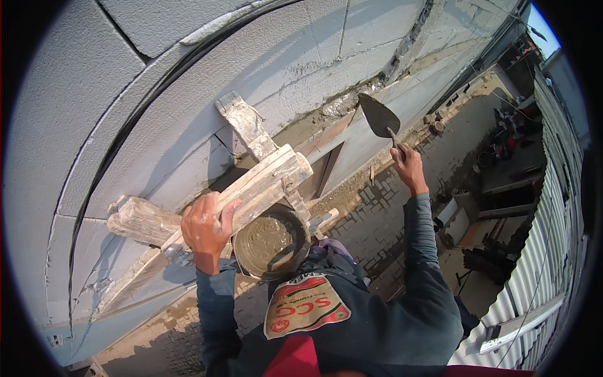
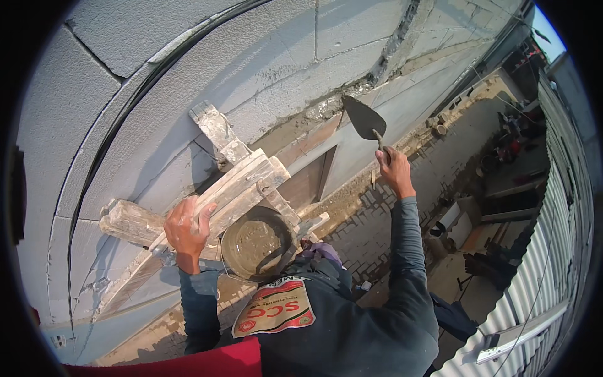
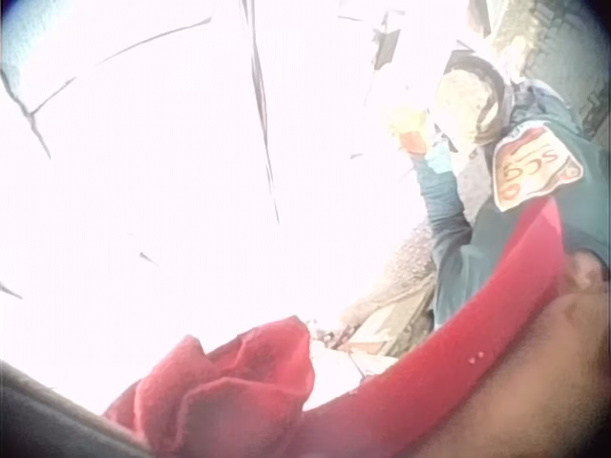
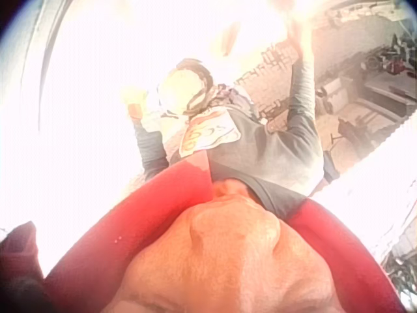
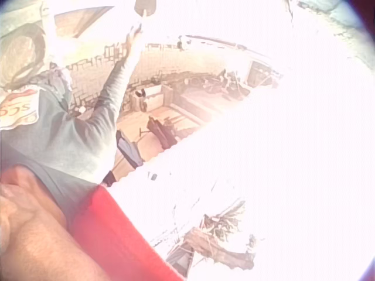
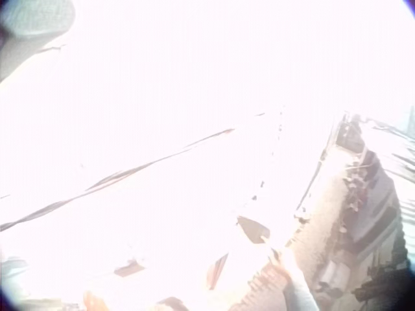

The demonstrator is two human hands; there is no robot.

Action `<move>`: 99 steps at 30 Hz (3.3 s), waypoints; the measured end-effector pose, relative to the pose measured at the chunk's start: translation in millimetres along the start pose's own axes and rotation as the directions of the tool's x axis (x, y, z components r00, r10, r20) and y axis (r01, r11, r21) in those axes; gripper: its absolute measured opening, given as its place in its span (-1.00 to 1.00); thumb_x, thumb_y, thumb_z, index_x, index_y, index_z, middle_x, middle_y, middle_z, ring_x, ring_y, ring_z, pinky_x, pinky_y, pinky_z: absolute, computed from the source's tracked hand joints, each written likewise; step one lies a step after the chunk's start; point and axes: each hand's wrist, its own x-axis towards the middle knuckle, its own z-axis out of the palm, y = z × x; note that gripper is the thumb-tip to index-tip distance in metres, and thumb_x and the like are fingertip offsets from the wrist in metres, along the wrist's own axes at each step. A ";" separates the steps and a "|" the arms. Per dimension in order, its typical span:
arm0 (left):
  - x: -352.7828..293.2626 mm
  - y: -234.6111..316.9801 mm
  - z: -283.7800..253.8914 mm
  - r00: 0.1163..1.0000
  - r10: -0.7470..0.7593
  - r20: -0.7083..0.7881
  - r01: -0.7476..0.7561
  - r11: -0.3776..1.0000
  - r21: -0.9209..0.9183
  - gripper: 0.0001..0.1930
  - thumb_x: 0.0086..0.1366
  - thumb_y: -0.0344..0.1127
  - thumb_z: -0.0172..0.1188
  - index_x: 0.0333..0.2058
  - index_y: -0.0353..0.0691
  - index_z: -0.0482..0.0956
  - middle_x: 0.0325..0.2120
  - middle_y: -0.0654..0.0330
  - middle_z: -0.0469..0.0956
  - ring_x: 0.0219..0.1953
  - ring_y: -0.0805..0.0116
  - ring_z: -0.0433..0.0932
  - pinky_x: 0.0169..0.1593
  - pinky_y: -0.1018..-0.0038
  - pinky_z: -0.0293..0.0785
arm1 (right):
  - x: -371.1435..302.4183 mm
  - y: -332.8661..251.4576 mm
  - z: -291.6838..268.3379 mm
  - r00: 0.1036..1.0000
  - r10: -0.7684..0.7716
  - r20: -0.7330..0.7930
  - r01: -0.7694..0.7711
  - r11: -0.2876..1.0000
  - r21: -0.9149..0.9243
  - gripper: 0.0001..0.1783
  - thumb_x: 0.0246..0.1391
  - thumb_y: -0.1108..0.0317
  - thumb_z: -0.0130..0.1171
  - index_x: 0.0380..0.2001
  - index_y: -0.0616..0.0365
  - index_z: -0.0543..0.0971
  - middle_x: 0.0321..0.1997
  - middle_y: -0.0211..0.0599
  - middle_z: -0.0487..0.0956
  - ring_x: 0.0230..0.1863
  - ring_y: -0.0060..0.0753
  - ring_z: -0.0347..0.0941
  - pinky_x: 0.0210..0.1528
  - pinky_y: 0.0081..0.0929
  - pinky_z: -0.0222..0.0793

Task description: The person applies wet plaster or mortar to a wall surface using a trowel, taking the material from a small bucket held on a wooden support.

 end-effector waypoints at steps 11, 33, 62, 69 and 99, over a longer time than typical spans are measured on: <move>-0.7 -0.3 -2.3 1.000 -0.017 -0.011 0.017 1.000 0.006 -0.57 0.19 0.05 0.36 -0.29 -0.27 0.60 -0.43 0.04 0.63 -0.40 0.01 0.59 -0.29 0.25 0.44 | 50.3 65.0 21.3 0.961 -0.274 0.035 0.273 0.962 0.013 -0.71 -0.01 0.42 0.37 -0.22 0.34 0.60 -0.34 -0.05 0.53 -0.33 -0.09 0.49 -0.26 -0.29 0.38; -0.1 0.2 0.6 0.999 0.033 -0.035 -0.032 0.999 0.017 -0.61 0.13 -0.08 0.43 -0.32 -0.34 0.64 -0.44 -0.01 0.64 -0.42 -0.02 0.60 -0.31 0.24 0.47 | 68.9 95.7 74.1 0.984 -0.158 -0.083 0.176 0.939 0.296 -0.56 -0.01 0.36 0.42 -0.08 0.38 0.61 -0.23 -0.12 0.61 -0.26 -0.27 0.55 -0.17 -0.40 0.45; -1.5 0.6 3.6 0.995 0.036 -0.098 -0.039 0.999 -0.027 -0.64 0.15 -0.10 0.41 -0.33 -0.34 0.64 -0.45 -0.01 0.62 -0.44 -0.03 0.58 -0.33 0.22 0.44 | 70.9 125.0 88.8 0.959 -0.126 -0.253 0.183 0.959 0.217 -0.60 0.02 0.39 0.40 -0.11 0.42 0.59 -0.23 -0.15 0.58 -0.18 -0.15 0.52 -0.08 -0.39 0.42; -2.4 2.5 -1.3 1.000 -0.029 -0.007 0.029 0.999 -0.020 -0.65 0.15 -0.16 0.41 -0.23 -0.33 0.64 -0.37 -0.05 0.64 -0.34 -0.07 0.61 -0.20 0.21 0.49 | 85.4 111.8 62.0 0.945 -0.203 -0.255 0.250 0.954 0.167 -0.65 -0.05 0.31 0.41 -0.22 0.31 0.63 -0.18 -0.08 0.63 -0.13 0.06 0.50 -0.09 -0.16 0.40; -0.8 0.6 1.8 0.999 -0.001 -0.040 0.000 1.000 -0.024 -0.61 0.17 -0.04 0.38 -0.32 -0.32 0.61 -0.45 0.00 0.61 -0.42 -0.03 0.57 -0.30 0.23 0.42 | 114.1 33.1 -21.9 0.982 -0.065 0.180 0.085 0.991 -0.107 -0.68 0.17 0.16 0.17 -0.24 0.21 0.67 -0.36 0.15 0.59 -0.23 0.24 0.53 -0.16 -0.04 0.42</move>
